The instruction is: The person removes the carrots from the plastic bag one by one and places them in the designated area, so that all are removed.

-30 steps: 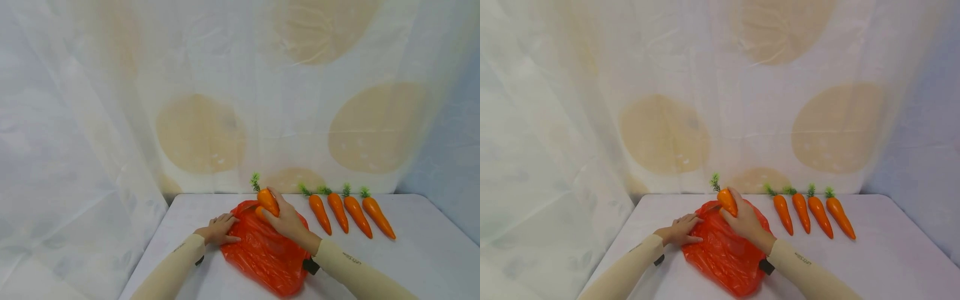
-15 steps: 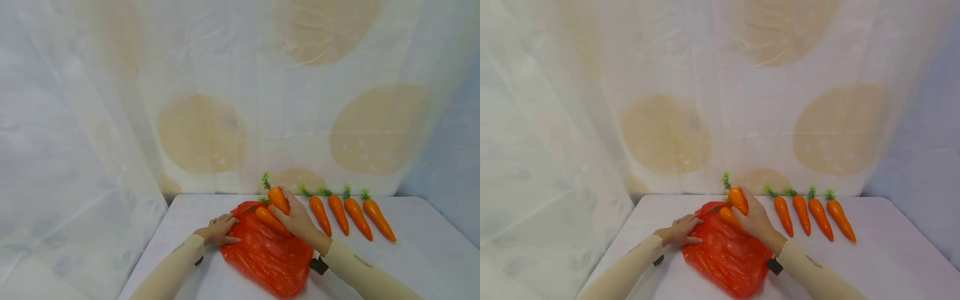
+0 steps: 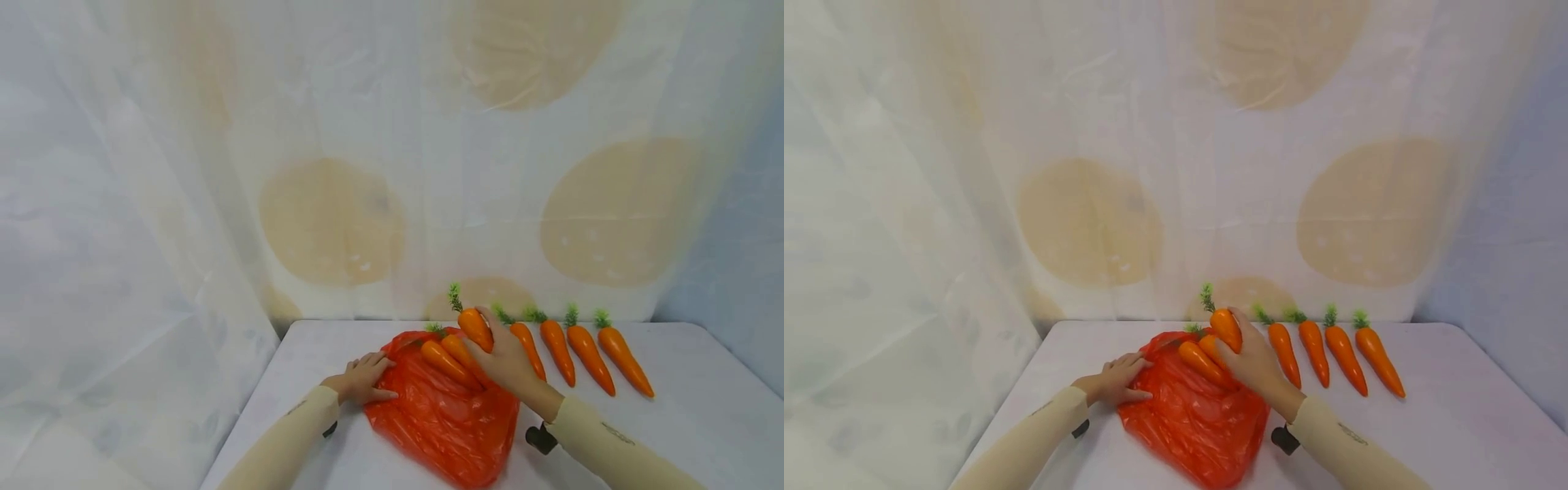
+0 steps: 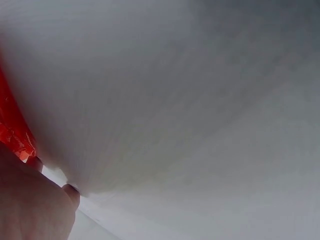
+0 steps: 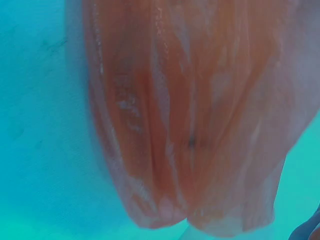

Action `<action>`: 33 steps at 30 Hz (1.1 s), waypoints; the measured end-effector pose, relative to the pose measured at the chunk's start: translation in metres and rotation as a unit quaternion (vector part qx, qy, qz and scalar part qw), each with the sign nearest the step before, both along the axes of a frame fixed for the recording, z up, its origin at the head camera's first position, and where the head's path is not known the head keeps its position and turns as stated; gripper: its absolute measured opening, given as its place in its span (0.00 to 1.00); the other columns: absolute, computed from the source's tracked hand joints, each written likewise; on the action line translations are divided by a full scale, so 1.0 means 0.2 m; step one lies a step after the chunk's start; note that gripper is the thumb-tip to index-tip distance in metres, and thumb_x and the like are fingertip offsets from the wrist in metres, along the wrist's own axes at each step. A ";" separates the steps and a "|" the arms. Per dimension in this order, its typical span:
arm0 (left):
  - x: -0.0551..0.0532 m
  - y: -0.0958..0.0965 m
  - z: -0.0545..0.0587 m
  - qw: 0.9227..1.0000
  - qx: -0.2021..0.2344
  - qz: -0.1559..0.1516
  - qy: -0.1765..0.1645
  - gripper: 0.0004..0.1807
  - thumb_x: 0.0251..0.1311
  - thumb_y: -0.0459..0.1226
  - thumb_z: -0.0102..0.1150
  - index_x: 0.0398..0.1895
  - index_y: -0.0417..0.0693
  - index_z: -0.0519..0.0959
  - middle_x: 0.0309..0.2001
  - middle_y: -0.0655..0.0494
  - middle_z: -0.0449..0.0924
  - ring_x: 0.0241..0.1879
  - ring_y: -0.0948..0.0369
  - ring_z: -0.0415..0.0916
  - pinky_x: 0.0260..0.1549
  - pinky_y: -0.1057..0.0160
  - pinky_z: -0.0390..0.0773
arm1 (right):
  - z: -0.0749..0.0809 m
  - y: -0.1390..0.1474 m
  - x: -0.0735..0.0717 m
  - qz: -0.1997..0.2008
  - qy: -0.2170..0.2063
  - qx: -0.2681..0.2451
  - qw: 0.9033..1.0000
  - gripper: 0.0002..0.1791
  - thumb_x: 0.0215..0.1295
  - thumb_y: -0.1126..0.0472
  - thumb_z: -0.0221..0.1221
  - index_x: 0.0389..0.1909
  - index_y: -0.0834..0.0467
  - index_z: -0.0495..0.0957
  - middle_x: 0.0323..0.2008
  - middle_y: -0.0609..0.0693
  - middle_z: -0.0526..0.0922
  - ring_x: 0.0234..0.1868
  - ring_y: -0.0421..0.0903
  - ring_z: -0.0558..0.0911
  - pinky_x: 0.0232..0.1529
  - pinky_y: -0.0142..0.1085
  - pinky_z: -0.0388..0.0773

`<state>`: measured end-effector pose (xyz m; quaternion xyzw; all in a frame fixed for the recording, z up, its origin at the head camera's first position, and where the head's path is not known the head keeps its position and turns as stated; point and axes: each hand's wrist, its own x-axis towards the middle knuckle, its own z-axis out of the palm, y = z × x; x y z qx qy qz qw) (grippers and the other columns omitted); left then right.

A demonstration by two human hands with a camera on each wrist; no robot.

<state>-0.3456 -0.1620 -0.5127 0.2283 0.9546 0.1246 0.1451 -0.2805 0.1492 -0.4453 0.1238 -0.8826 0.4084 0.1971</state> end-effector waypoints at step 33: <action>0.01 0.00 0.03 1.000 -0.005 -0.010 0.006 0.39 0.57 0.64 0.60 0.69 0.63 0.64 0.75 0.56 0.56 0.73 0.52 0.52 0.70 0.35 0.54 | -0.11 0.45 0.08 -0.102 -0.128 0.138 0.977 0.49 0.65 0.38 0.60 0.71 0.69 0.54 0.56 0.74 0.74 0.38 0.56 0.79 0.40 0.51 0.83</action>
